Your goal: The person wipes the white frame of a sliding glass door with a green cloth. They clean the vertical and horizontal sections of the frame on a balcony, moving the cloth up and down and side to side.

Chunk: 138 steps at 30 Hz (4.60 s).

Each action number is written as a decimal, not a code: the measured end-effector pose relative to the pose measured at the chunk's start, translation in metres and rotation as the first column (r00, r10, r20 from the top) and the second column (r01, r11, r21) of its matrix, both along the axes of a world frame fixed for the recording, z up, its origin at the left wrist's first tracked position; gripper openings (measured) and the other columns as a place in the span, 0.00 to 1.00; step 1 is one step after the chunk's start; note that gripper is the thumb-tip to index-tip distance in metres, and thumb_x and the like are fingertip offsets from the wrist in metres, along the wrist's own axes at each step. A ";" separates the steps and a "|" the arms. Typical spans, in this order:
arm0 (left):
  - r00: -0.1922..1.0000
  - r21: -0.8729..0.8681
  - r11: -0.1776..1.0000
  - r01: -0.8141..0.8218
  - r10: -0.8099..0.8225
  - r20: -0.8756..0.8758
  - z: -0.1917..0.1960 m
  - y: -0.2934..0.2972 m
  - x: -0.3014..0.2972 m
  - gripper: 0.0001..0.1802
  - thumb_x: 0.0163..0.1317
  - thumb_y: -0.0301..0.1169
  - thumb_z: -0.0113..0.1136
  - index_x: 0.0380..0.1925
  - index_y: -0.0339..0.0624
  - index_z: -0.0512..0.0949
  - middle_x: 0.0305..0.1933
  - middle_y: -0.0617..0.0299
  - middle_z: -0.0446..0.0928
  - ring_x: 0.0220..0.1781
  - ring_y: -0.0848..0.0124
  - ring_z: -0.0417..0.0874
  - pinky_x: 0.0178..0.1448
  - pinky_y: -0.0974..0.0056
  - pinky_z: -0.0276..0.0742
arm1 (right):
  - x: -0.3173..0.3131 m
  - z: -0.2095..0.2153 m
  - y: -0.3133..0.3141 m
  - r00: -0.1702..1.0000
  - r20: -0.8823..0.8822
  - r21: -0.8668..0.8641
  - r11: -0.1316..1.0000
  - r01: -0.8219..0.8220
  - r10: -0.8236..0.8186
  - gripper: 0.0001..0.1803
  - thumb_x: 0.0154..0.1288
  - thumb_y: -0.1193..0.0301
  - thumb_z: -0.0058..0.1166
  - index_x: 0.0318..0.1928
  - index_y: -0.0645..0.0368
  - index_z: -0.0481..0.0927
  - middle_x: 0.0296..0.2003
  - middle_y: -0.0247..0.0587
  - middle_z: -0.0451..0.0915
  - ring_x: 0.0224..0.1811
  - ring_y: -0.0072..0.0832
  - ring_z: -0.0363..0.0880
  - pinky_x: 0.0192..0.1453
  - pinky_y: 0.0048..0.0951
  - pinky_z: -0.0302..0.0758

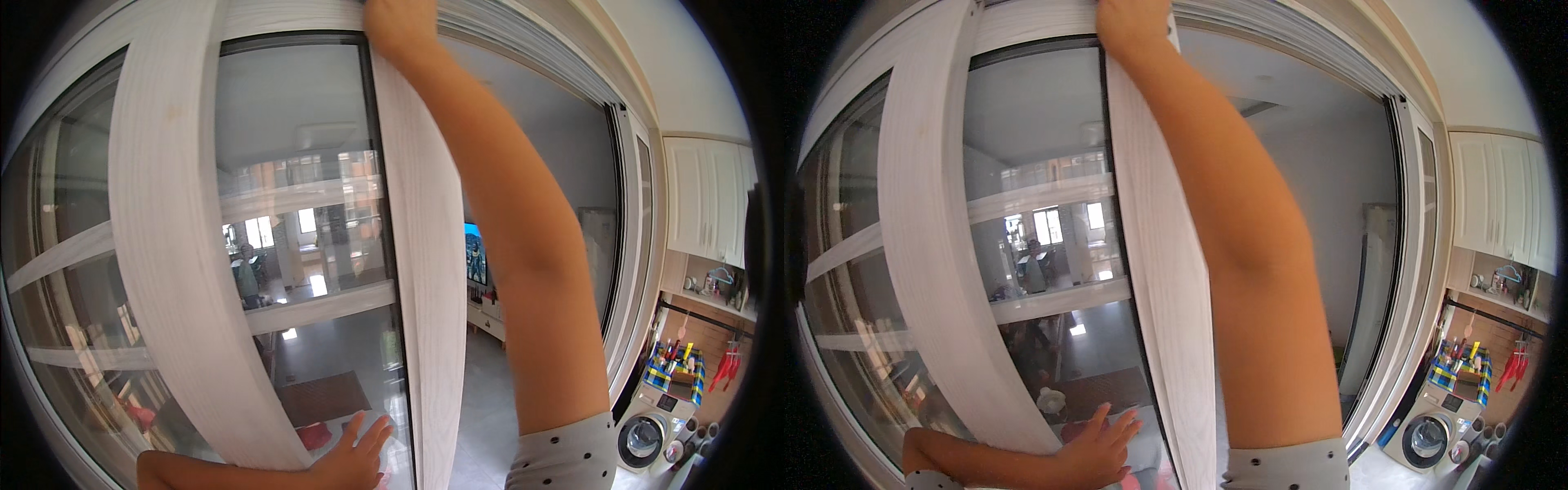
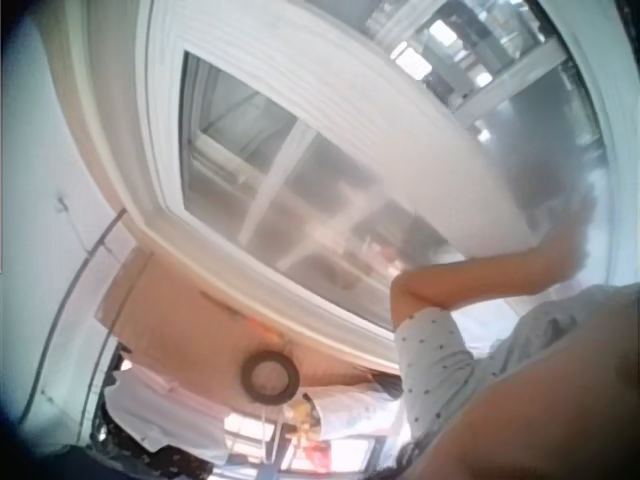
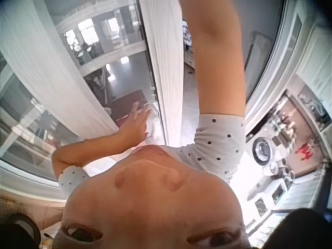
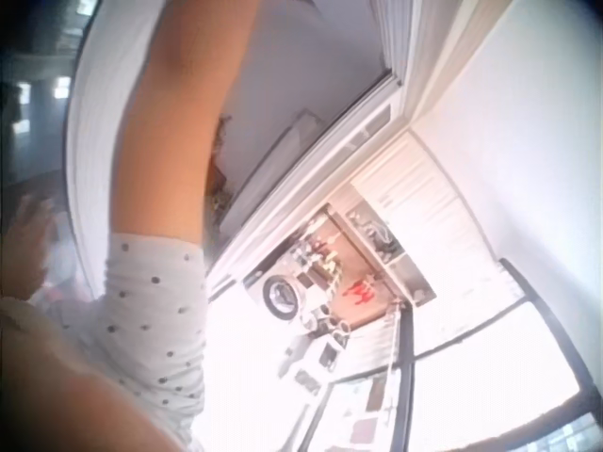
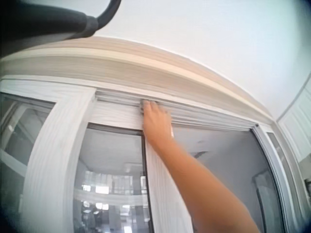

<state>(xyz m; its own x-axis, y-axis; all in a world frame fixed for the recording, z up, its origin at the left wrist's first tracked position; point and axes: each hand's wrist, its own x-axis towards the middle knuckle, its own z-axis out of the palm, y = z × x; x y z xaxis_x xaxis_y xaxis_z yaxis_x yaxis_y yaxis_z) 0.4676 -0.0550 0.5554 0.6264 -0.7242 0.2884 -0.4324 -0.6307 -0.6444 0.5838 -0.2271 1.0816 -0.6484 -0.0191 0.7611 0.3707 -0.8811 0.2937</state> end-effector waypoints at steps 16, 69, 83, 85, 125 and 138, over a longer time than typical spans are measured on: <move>0.989 0.159 0.984 0.082 -0.061 -0.133 0.076 -0.013 -0.046 0.29 0.66 0.52 0.47 0.31 0.34 0.83 0.61 0.42 0.71 0.70 0.47 0.61 0.65 0.30 0.51 | 0.061 -0.003 -0.120 0.969 -0.231 0.282 0.959 -0.013 0.081 0.18 0.63 0.76 0.40 0.53 0.55 0.73 0.46 0.48 0.78 0.44 0.48 0.78 0.46 0.45 0.74; 0.851 -0.976 0.124 0.178 -0.517 0.090 0.134 -0.031 -0.031 0.07 0.61 0.27 0.60 0.38 0.36 0.78 0.38 0.59 0.76 0.33 0.73 0.75 0.38 0.70 0.72 | -0.148 -0.446 -0.043 -0.923 0.035 0.932 -0.347 -0.108 0.383 0.20 0.64 0.70 0.54 0.55 0.64 0.71 0.46 0.42 0.78 0.47 0.28 0.79 0.52 0.29 0.77; 0.628 -0.929 0.305 -0.211 -0.686 -0.368 0.120 -0.034 -0.065 0.31 0.51 0.17 0.60 0.58 0.45 0.68 0.54 0.61 0.71 0.56 0.70 0.74 0.57 0.66 0.74 | -0.152 -0.468 -0.030 -0.705 -0.199 0.855 -0.231 -0.465 0.681 0.15 0.67 0.71 0.54 0.51 0.63 0.73 0.43 0.38 0.79 0.43 0.26 0.79 0.50 0.28 0.77; 0.617 -0.940 0.261 -0.220 -0.709 -0.341 0.117 -0.031 -0.061 0.30 0.52 0.15 0.56 0.57 0.45 0.69 0.53 0.61 0.72 0.55 0.71 0.75 0.56 0.67 0.74 | -0.151 -0.470 -0.029 -0.697 -0.223 0.860 -0.199 -0.470 0.682 0.15 0.66 0.71 0.55 0.51 0.63 0.73 0.43 0.39 0.79 0.44 0.26 0.79 0.50 0.28 0.77; 0.855 -0.181 0.902 0.393 -0.285 0.434 0.128 0.025 -0.095 0.10 0.42 0.25 0.63 0.28 0.40 0.77 0.40 0.56 0.76 0.44 0.61 0.78 0.49 0.58 0.75 | -0.050 -0.041 -0.031 0.889 0.057 0.248 0.856 -0.453 0.454 0.17 0.56 0.81 0.45 0.48 0.62 0.76 0.48 0.54 0.76 0.52 0.50 0.73 0.54 0.45 0.71; 0.864 -0.119 0.935 0.334 -0.253 0.435 0.128 0.023 -0.100 0.09 0.44 0.27 0.62 0.28 0.41 0.78 0.36 0.60 0.77 0.42 0.65 0.78 0.50 0.61 0.73 | -0.023 -0.015 -0.013 0.984 0.085 0.092 0.982 -0.162 0.155 0.21 0.57 0.78 0.45 0.53 0.65 0.72 0.54 0.55 0.72 0.58 0.50 0.68 0.61 0.46 0.65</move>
